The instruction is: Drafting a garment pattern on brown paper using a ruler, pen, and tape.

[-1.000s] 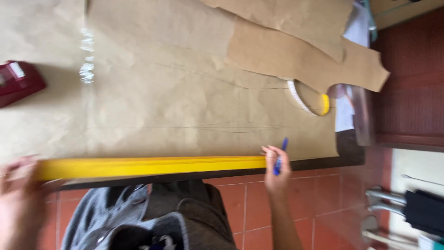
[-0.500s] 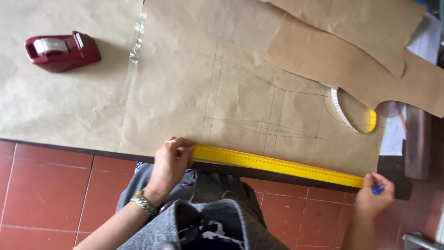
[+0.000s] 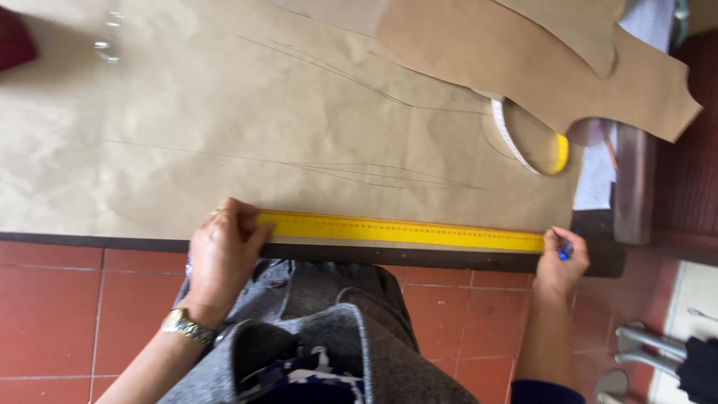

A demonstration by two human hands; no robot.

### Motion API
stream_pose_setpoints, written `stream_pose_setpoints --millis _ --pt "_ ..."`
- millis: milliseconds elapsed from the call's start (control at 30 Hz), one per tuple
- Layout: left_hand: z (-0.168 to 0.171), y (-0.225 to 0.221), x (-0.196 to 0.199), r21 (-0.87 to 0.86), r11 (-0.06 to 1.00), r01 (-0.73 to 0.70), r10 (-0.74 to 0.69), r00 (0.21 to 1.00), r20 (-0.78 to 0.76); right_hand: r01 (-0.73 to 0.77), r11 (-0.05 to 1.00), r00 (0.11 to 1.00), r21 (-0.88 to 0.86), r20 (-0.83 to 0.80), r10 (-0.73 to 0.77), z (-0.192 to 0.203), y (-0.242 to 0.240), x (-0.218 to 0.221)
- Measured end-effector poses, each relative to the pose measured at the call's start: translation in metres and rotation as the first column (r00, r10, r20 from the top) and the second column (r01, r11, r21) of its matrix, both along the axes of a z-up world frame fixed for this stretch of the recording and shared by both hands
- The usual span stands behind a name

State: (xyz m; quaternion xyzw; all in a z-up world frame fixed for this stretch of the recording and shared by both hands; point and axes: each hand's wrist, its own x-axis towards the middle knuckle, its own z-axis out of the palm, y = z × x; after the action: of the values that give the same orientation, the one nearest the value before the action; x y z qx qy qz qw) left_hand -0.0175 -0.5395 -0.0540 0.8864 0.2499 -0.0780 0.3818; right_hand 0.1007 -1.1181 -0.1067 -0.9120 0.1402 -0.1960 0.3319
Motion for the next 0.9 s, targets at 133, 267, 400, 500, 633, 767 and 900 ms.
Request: stream_pose_setpoints --millis 133,267,400,500,633,767,900 --pt "0.01 -0.003 -0.001 0.077 0.996 -0.034 0.036 0.999 -0.03 0.181 0.974 0.983 0.137 -0.032 -0.178 0.025 0.039 0.001" --pt "0.0 -0.001 -0.007 0.017 0.991 -0.131 0.131 0.99 -0.052 0.194 0.968 0.981 0.158 -0.041 -0.19 0.026 0.039 -0.002" --pt "0.004 -0.001 -0.004 -0.15 0.948 -0.28 0.271 0.96 -0.075 0.194 0.965 0.981 0.175 -0.037 -0.191 0.025 0.035 -0.001" --pt "0.01 -0.002 -0.001 -0.202 0.931 -0.305 0.299 0.952 -0.058 0.195 0.966 0.981 0.171 -0.025 -0.193 0.011 0.019 0.0" --pt "0.007 0.003 0.003 -0.226 0.923 -0.312 0.305 0.95 -0.068 0.183 0.973 0.982 0.143 0.009 -0.186 -0.02 -0.016 0.005" --pt "0.012 0.003 0.002 -0.116 0.962 -0.246 0.245 0.969 -0.028 0.043 0.998 0.999 0.052 -0.011 -0.043 -0.005 -0.006 -0.004" --pt "0.012 0.004 0.002 -0.176 0.948 -0.265 0.259 0.964 -0.06 0.057 0.993 0.998 0.106 -0.015 -0.056 -0.021 -0.024 -0.002"
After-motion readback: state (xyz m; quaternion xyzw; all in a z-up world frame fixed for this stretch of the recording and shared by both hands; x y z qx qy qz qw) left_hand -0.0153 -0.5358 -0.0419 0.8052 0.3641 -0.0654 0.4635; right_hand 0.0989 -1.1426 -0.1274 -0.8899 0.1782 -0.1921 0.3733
